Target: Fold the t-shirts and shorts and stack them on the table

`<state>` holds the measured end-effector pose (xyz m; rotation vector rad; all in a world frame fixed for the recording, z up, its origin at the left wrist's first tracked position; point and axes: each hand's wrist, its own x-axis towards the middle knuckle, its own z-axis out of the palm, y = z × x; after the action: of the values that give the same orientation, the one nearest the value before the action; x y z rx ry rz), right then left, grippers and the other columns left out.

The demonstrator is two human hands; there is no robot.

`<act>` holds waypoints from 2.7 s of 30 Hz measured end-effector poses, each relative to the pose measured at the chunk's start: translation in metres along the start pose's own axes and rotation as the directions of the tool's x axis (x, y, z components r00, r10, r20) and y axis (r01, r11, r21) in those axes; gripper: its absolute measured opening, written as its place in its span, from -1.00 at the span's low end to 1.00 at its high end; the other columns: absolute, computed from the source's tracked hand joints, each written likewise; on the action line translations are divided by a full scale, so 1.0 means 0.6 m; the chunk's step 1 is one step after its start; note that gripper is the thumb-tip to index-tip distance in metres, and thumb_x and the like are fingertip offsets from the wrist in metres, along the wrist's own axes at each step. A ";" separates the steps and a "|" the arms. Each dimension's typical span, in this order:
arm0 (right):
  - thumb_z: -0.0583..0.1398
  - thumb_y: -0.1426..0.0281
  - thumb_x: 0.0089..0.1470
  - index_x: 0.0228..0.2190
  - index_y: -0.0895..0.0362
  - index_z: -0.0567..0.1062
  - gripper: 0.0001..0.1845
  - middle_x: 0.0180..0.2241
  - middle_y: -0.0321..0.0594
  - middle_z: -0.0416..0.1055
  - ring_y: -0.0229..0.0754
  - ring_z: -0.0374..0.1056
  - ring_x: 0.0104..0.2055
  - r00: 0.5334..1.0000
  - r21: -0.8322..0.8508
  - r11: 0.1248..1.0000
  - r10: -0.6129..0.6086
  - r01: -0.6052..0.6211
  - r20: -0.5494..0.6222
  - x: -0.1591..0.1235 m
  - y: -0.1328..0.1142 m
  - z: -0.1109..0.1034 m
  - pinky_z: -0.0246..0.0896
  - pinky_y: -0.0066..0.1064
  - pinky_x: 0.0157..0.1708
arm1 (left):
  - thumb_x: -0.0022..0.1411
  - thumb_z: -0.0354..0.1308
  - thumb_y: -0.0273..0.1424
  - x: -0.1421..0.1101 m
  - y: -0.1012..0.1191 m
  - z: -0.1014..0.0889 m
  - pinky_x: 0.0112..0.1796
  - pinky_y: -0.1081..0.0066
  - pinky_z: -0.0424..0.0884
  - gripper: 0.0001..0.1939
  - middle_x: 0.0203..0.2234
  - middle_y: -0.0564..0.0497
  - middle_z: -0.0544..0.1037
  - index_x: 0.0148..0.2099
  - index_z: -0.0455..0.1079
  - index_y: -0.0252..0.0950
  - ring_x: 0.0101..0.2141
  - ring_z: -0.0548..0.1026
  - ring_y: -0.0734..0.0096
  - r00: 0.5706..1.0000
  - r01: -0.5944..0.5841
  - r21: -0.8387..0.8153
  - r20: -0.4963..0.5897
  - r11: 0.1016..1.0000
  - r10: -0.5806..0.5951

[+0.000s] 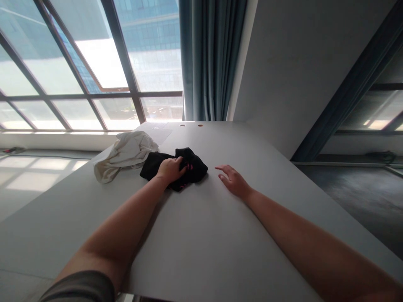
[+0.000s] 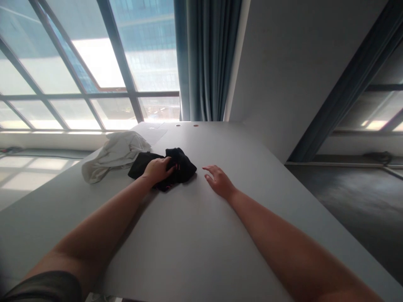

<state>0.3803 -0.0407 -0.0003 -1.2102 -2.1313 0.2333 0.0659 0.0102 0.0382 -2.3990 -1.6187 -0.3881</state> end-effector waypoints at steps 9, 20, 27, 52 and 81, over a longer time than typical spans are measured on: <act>-0.08 0.08 0.42 -0.02 0.02 0.53 -0.51 0.01 -0.04 0.46 0.03 0.33 0.15 0.959 0.034 0.999 -0.032 0.043 -0.282 -0.011 -0.033 -0.029 0.22 -0.04 0.24 | 0.38 0.14 -0.07 -0.033 0.140 -0.021 -0.16 0.12 0.44 -0.57 -0.24 -0.21 0.67 0.08 0.45 -0.28 -0.17 0.62 -0.05 0.979 -0.202 -0.146 -0.057 0.969 0.195; 0.10 0.13 0.29 0.24 0.01 0.36 -0.45 0.19 -0.04 0.34 0.04 0.32 0.19 0.994 0.142 0.988 -0.054 0.067 -0.091 -0.007 -0.034 -0.020 0.25 -0.07 0.24 | 0.52 -0.07 -0.13 -0.036 0.144 0.005 0.06 0.07 0.40 -0.53 0.05 -0.19 0.62 0.26 0.37 -0.29 0.06 0.55 0.02 0.934 -0.356 -0.371 -0.115 0.858 0.338; 0.12 0.13 0.28 0.29 -0.01 0.32 -0.40 0.21 -0.09 0.35 0.04 0.29 0.26 0.999 0.154 0.988 0.019 -0.024 0.032 -0.003 -0.015 -0.011 0.15 -0.07 0.32 | 0.48 0.02 -0.10 -0.020 0.100 0.014 0.18 0.03 0.28 -0.55 0.09 -0.12 0.58 0.25 0.42 -0.17 0.14 0.46 0.02 0.927 -0.374 -0.350 -0.138 0.859 0.348; 0.11 0.12 0.30 0.26 -0.01 0.38 -0.44 0.17 -0.10 0.38 0.01 0.31 0.26 0.998 0.167 0.986 0.014 -0.024 0.060 -0.003 -0.006 -0.011 0.15 -0.11 0.33 | 0.13 0.16 -0.44 0.017 -0.043 0.098 0.22 0.14 0.36 -0.41 0.15 -0.11 0.51 0.24 0.45 -0.20 0.14 0.48 0.06 0.998 0.041 -0.469 0.060 0.882 -0.015; 0.15 0.13 0.31 0.30 -0.01 0.40 -0.41 0.23 -0.08 0.38 0.03 0.29 0.30 0.999 0.227 0.973 -0.044 0.038 0.023 -0.001 0.011 -0.001 0.13 0.00 0.36 | 0.13 0.14 -0.12 0.019 -0.049 0.091 -0.31 0.28 0.48 -0.65 -0.45 0.01 0.58 -0.20 0.54 -0.26 -0.37 0.55 0.21 0.972 0.219 -0.896 0.166 0.386 -0.167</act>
<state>0.3854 -0.0378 -0.0033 -1.0349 -2.0862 0.4639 0.0480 0.0487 -0.0085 -2.8745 -2.0502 -1.7009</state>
